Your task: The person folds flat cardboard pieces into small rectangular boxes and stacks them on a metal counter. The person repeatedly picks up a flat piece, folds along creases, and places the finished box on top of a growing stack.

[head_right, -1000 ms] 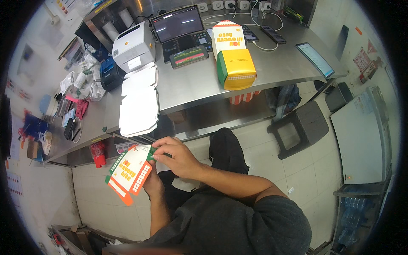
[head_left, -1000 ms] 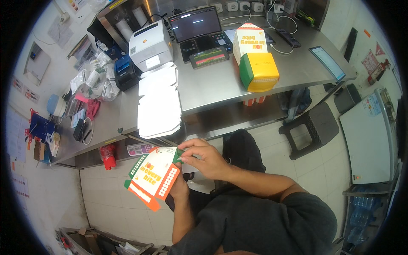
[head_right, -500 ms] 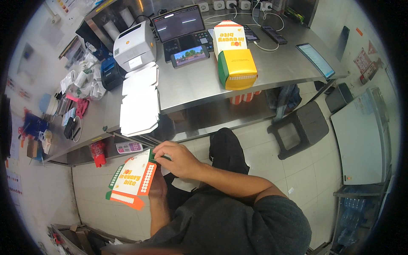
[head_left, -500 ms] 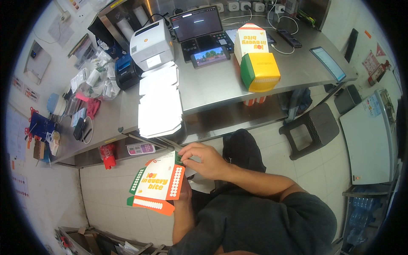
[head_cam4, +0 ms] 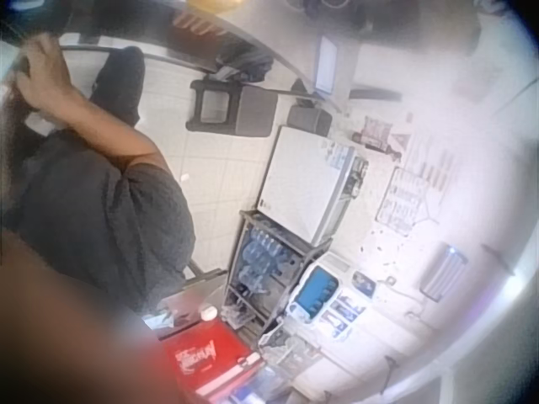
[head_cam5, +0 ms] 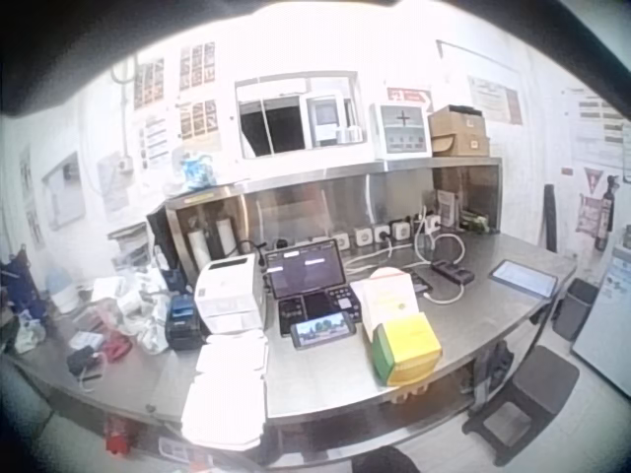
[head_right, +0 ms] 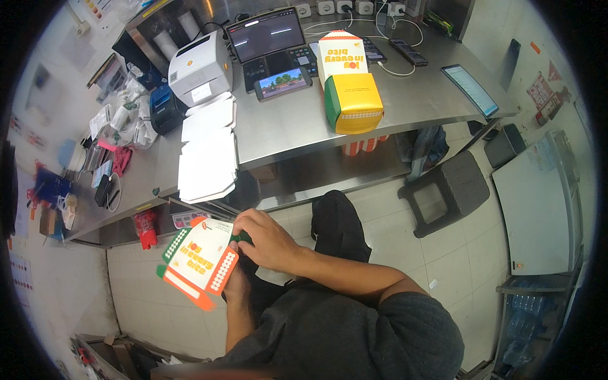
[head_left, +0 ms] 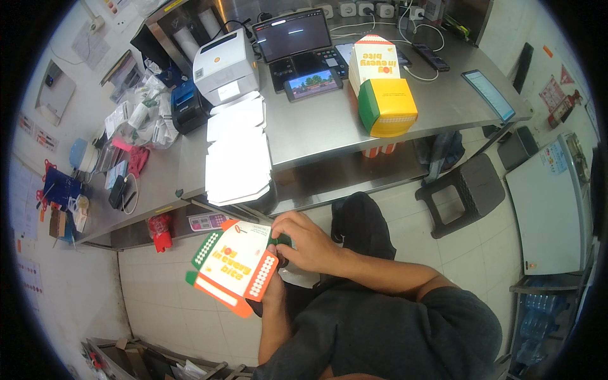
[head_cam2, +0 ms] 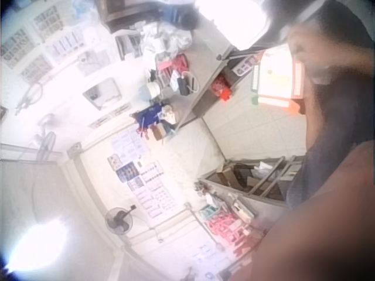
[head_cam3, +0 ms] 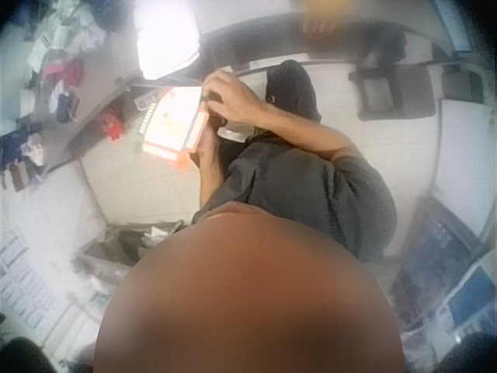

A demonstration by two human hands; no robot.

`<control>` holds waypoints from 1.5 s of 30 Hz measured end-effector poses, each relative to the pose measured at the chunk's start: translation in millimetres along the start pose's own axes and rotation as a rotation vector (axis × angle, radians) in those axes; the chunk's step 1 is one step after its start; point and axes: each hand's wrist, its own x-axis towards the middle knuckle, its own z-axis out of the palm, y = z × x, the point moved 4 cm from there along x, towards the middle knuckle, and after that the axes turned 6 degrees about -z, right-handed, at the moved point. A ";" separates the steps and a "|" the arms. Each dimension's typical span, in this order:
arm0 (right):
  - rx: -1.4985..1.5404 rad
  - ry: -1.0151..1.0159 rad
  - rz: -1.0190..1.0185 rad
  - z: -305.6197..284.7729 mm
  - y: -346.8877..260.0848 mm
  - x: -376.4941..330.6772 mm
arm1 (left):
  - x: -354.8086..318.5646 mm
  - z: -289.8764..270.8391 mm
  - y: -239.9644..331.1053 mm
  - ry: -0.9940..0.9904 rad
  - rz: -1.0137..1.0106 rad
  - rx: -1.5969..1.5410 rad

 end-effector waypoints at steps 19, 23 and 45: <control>-0.066 -0.048 -0.173 19.3 -6.8 -3.4 | -0.4 -5.0 28.5 -0.029 0.210 -0.150; -0.208 -0.116 -0.240 25.8 -3.0 -4.7 | 4.6 -12.8 33.3 -0.014 -0.054 -0.246; 0.126 0.121 -0.198 17.4 -10.7 -3.5 | -5.1 8.9 44.9 0.204 0.613 0.313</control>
